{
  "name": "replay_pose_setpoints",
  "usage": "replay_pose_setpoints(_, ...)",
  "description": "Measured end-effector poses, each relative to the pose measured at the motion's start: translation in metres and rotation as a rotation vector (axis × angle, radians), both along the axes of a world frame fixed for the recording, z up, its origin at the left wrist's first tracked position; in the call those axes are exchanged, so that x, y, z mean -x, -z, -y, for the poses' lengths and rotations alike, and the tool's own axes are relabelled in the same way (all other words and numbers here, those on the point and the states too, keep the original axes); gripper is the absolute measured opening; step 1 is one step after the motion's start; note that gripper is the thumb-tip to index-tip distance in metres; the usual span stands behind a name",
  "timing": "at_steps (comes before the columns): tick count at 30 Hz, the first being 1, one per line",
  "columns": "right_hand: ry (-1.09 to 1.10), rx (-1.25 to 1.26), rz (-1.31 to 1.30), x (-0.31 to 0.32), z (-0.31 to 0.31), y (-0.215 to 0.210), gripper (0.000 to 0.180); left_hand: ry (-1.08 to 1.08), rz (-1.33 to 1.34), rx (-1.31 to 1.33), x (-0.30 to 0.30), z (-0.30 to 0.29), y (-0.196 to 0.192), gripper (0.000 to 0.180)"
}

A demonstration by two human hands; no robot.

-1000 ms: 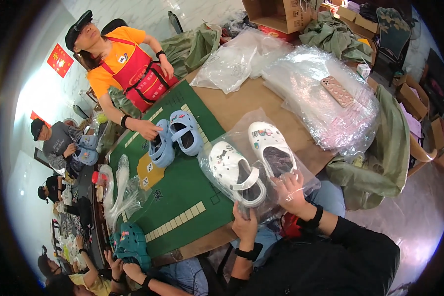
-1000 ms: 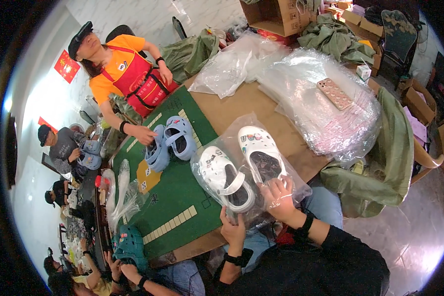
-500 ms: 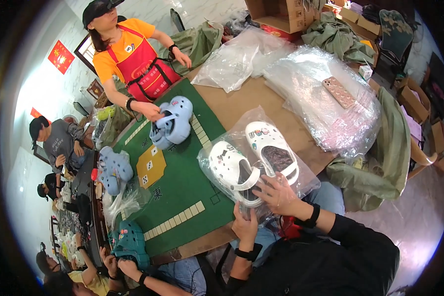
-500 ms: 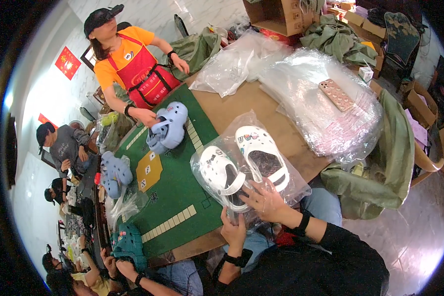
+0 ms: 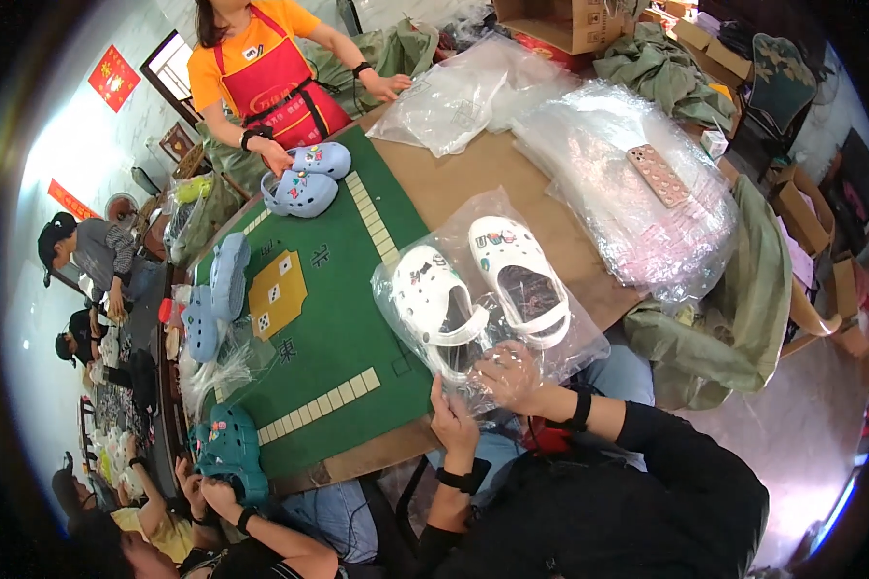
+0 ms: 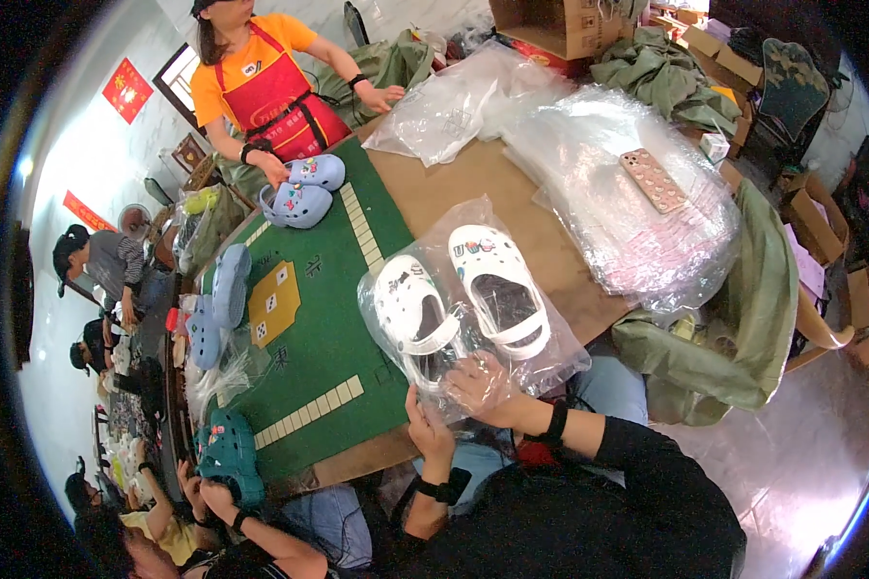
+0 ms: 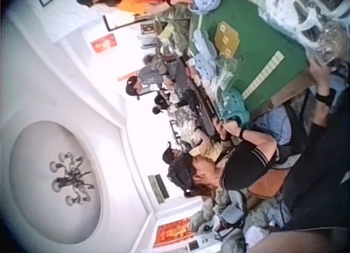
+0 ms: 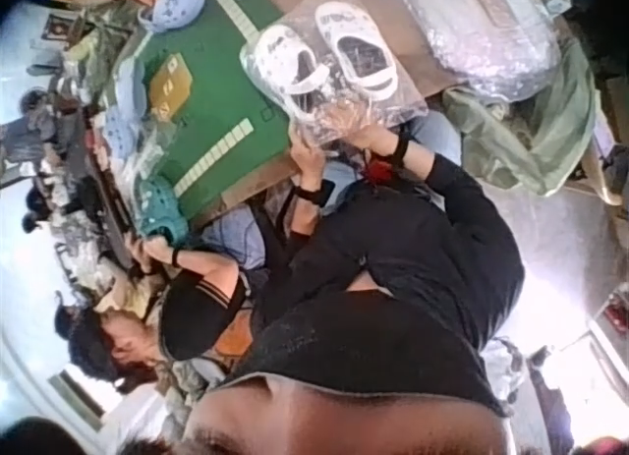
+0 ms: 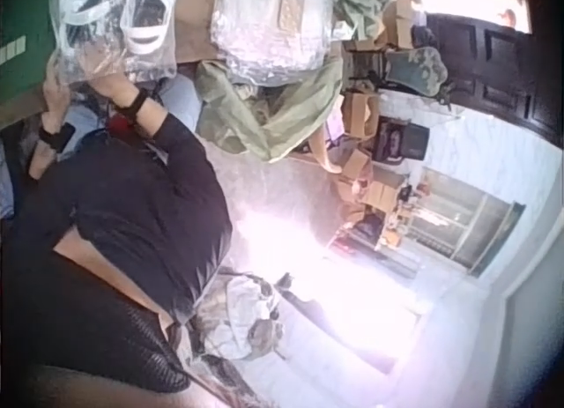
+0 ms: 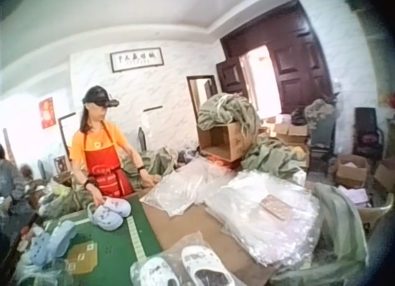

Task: The recorder is bagging pairs of clogs and arranging them on a table in a shoe manufacturing facility.

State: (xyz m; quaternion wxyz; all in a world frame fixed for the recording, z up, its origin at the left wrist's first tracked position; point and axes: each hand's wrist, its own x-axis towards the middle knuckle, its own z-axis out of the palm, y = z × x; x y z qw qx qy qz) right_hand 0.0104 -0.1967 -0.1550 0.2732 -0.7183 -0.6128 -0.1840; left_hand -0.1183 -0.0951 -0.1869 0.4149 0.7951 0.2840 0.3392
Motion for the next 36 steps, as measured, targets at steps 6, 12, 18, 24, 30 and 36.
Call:
replay_pose_setpoints(6,0.032,-0.021,-0.073,0.007,-0.016,0.006,0.031,0.005,0.008,0.022,0.001,-0.001,0.001,0.043)
replay_pose_setpoints(12,0.125,0.008,-0.061,-0.003,-0.022,0.007,0.035,-0.022,-0.084,-0.034,-0.002,0.005,-0.007,0.041)
replay_pose_setpoints(18,0.230,-0.026,-0.141,-0.033,0.017,-0.008,0.040,-0.051,-0.118,-0.061,-0.002,0.005,-0.010,0.041)
replay_pose_setpoints(24,0.270,-0.207,-0.626,-0.059,0.052,0.000,0.099,-0.074,-0.106,-0.166,-0.004,0.004,-0.007,0.042)
replay_pose_setpoints(30,0.079,-0.235,-0.895,-0.060,0.043,0.018,0.094,-0.096,-0.105,-0.152,-0.002,0.002,-0.006,0.042)
replay_pose_setpoints(36,0.258,-0.077,-0.670,-0.065,0.027,0.003,0.075,-0.110,-0.024,-0.176,-0.007,0.001,-0.003,0.043)
